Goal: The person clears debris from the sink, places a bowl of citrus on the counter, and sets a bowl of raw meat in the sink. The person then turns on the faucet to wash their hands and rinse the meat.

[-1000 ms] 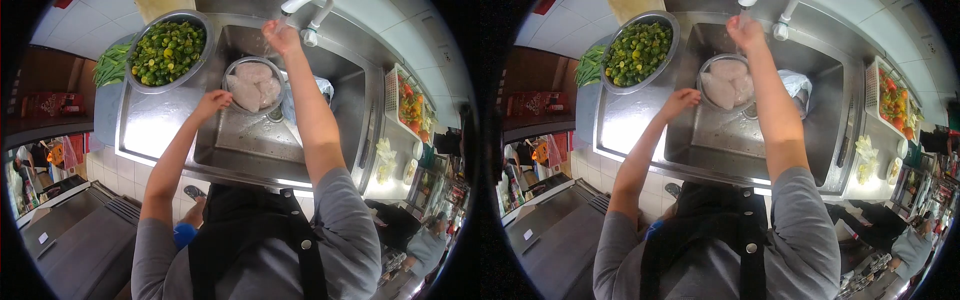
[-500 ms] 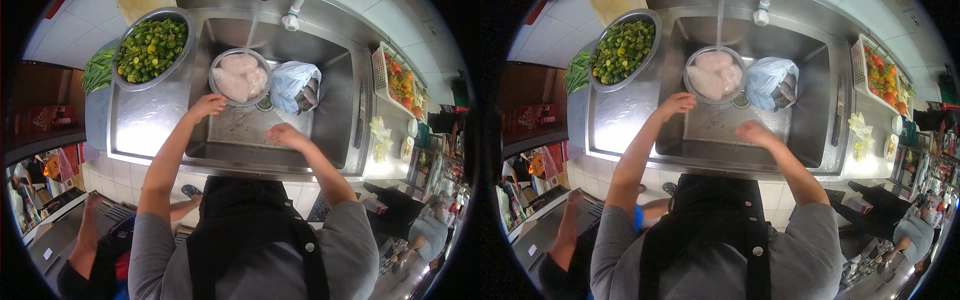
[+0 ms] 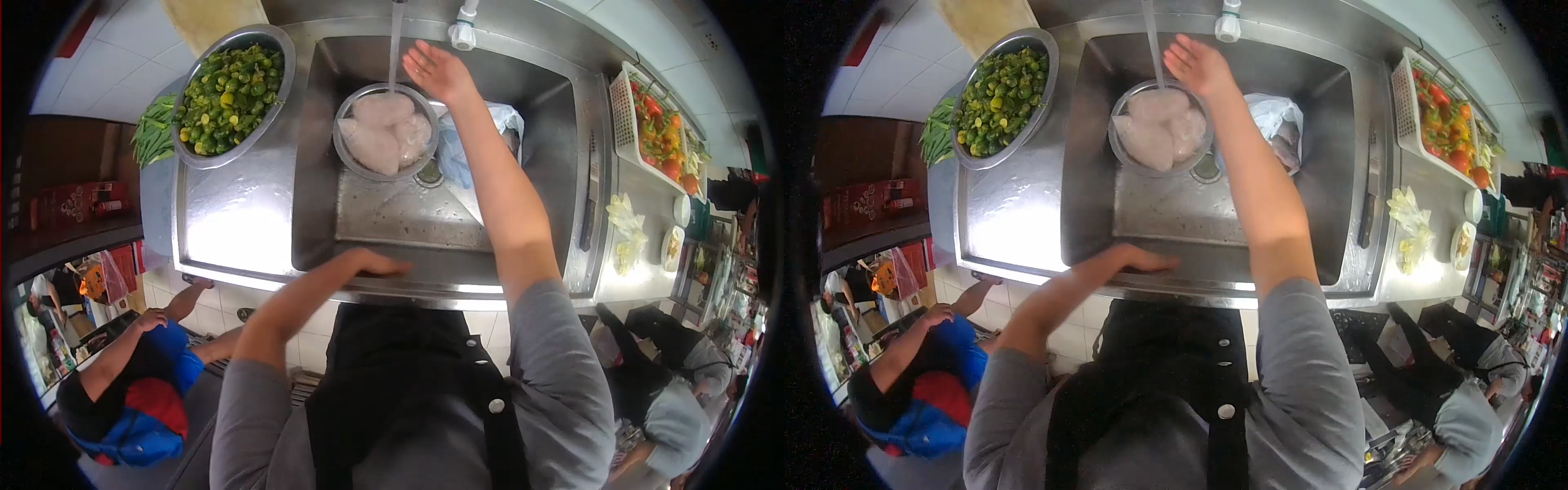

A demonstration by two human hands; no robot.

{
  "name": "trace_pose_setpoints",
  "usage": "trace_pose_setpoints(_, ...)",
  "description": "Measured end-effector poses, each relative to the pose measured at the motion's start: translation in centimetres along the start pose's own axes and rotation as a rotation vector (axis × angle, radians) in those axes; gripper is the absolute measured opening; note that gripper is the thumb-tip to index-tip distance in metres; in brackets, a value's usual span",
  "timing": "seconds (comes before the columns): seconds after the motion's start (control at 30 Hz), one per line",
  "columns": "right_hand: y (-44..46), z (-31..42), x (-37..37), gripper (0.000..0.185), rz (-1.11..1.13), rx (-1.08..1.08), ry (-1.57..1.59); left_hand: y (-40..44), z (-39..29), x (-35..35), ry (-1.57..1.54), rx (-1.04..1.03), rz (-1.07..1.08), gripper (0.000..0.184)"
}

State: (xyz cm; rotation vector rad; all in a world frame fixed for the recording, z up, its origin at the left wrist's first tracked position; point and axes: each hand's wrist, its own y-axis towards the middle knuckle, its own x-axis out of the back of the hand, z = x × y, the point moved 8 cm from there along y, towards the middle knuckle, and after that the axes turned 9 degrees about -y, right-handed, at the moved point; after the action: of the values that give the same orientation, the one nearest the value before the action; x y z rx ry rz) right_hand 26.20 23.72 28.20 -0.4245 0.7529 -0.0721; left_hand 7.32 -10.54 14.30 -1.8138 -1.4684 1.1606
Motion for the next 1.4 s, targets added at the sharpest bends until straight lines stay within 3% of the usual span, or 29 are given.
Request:
trace_pose_setpoints(0.03,1.6,0.1,-0.8,0.033,-0.063,-0.004,0.082,1.1,-3.1,-0.4,0.092,-0.142,0.055,0.100)
trace_pose_setpoints(0.07,3.2,0.1,-1.3,0.030,-0.129,-0.012,0.161,1.8,-4.8,-0.2,0.087,-0.139,0.049,0.100)
trace_pose_setpoints(0.1,5.4,-0.2,-1.7,0.030,-0.125,-0.018,0.162,2.1,-7.9,0.8,0.017,-0.317,-0.029,0.091)
trace_pose_setpoints(0.17,8.4,-1.5,-2.8,0.022,-0.091,-0.063,0.575,0.5,-12.4,3.9,-0.127,-0.675,-0.193,0.073)
trace_pose_setpoints(0.27,8.4,-1.1,-4.6,0.014,-0.053,-0.160,0.692,-3.7,-12.7,13.8,-0.551,-0.792,-0.449,0.044)
trace_pose_setpoints(0.3,8.3,-0.7,-4.8,0.014,-0.053,-0.160,0.688,-5.1,-11.9,17.1,-0.767,-0.786,-0.508,0.039)
trace_pose_setpoints(0.37,7.9,0.3,-5.9,0.014,0.072,-0.209,0.707,-9.4,-11.8,22.7,-0.667,-0.884,-0.715,0.039)
trace_pose_setpoints(0.43,7.2,1.8,-6.5,0.016,0.177,-0.117,0.578,-12.6,-11.7,28.0,-0.950,-1.134,-0.689,0.040)
trace_pose_setpoints(0.5,4.9,2.7,-6.5,0.018,0.266,-0.023,0.452,-15.4,-12.6,31.4,-1.130,-1.182,-0.636,0.038)
trace_pose_setpoints(0.53,2.2,1.7,-7.0,0.019,0.349,-0.087,0.219,-17.1,-13.7,31.3,-1.266,-1.158,-0.636,0.037)
trace_pose_setpoints(0.6,-4.1,-2.0,-6.9,0.024,0.572,-0.194,-0.258,-18.1,-15.5,31.9,-1.164,-1.077,-0.663,0.040)
trace_pose_setpoints(0.63,-8.9,-5.0,-5.0,0.026,0.403,-0.332,-0.415,-18.4,-16.5,31.8,-1.157,-1.077,-0.650,0.040)
trace_pose_setpoints(0.7,-17.8,-13.9,-0.5,0.024,0.698,-0.632,-0.659,-17.9,-17.5,31.2,-1.242,-1.019,-0.615,0.044)
trace_pose_setpoints(0.73,-22.1,-15.7,2.0,0.023,0.765,-0.634,-1.154,-17.9,-18.3,31.0,-1.239,-1.014,-0.602,0.044)
trace_pose_setpoints(0.77,-24.2,-17.3,7.8,0.021,0.685,-0.763,-1.123,-17.9,-19.0,31.1,-1.285,-1.021,-0.591,0.045)
trace_pose_setpoints(0.87,-20.0,-14.5,19.2,0.023,0.571,-0.309,-2.176,-18.0,-20.5,31.8,-1.336,-1.055,-0.581,0.046)
trace_pose_setpoints(0.9,-16.9,-11.5,20.1,0.030,0.449,-0.270,-2.284,-18.4,-21.3,32.3,-1.328,-1.091,-0.589,0.047)
trace_pose_setpoints(0.97,-12.7,-2.4,13.3,0.030,0.328,-0.030,-1.878,-19.5,-22.8,33.1,-1.347,-1.147,-0.641,0.047)
trace_pose_setpoints(1.0,-11.5,1.1,10.7,0.029,-0.026,-0.128,-1.149,-20.6,-23.0,33.3,-1.371,-1.202,-0.701,0.047)
trace_pose_setpoints(1.03,-9.6,4.2,6.2,0.030,0.089,0.106,-0.999,-21.7,-23.3,32.8,-1.343,-1.190,-0.679,0.049)
trace_pose_setpoints(1.1,-7.2,7.2,-0.6,0.025,0.079,0.179,-0.535,-22.5,-22.0,32.6,-1.231,-1.118,-0.738,0.048)
trace_pose_setpoints(1.23,-1.6,6.0,-6.6,0.026,0.053,0.078,-0.155,-22.0,-15.5,31.9,-1.128,-0.976,-0.804,0.046)
trace_pose_setpoints(1.3,4.0,4.0,-5.4,0.023,0.069,-0.030,0.142,-20.4,-10.4,31.4,-1.167,-0.911,-0.824,0.045)
trace_pose_setpoints(1.33,6.3,3.1,-4.5,0.023,0.076,-0.041,0.142,-19.1,-7.5,30.9,-1.167,-0.874,-0.826,0.045)
trace_pose_setpoints(1.4,8.6,0.9,-4.9,0.025,0.181,-0.257,0.396,-18.3,-4.2,28.4,-1.070,-0.716,-0.939,0.040)
